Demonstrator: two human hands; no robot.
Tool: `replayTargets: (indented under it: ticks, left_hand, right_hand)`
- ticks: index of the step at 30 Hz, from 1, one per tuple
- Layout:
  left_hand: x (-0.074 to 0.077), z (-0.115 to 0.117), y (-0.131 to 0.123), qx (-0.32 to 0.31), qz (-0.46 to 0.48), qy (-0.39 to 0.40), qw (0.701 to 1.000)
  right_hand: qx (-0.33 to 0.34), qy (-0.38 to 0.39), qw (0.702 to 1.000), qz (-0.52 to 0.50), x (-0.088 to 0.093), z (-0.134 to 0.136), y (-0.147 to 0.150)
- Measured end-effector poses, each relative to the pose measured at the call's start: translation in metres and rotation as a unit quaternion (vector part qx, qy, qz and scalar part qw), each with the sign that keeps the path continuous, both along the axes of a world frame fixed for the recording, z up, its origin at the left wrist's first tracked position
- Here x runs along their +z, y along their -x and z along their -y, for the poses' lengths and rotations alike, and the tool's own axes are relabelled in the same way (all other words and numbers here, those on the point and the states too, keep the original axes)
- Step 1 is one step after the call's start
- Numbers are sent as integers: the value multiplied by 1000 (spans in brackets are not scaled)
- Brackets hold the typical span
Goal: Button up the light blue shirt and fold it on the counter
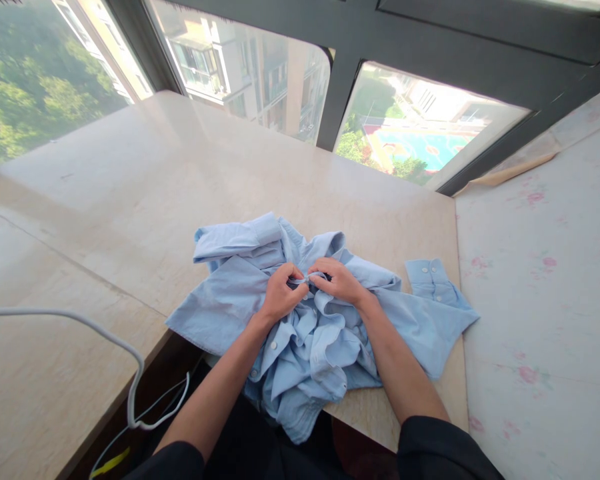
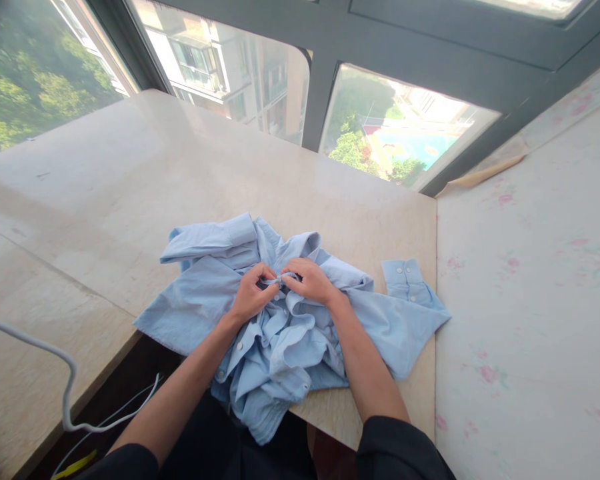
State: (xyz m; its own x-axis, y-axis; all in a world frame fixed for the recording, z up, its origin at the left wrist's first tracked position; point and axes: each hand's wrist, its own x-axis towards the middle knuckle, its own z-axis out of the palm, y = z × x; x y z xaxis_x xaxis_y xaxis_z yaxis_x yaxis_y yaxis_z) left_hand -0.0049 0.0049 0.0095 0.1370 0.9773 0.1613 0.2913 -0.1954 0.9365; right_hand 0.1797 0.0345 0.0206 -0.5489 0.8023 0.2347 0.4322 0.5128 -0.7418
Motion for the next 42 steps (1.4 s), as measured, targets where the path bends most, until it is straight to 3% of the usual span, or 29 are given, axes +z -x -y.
replayTargets:
  ticks: [19, 25, 32, 37, 42]
  left_hand:
    - [-3, -1, 0, 12, 27, -24, 999]
    - [-2, 1, 3, -15, 116, -30, 993]
    - [-4, 1, 3, 2, 168, -22, 986]
    - [-2, 0, 3, 23, 162, -6, 986]
    - [0, 1, 4, 43, 192, 21, 980]
  right_hand:
    - [-3, 3, 1000, 6, 0, 0, 1]
    - [-34, 32, 998, -37, 0, -1, -1]
    - [-68, 79, 991, -87, 1, -2, -4]
    - [-108, 140, 970, -165, 5, -2, -9]
    - [-203, 212, 909, -296, 24, -1, -22]
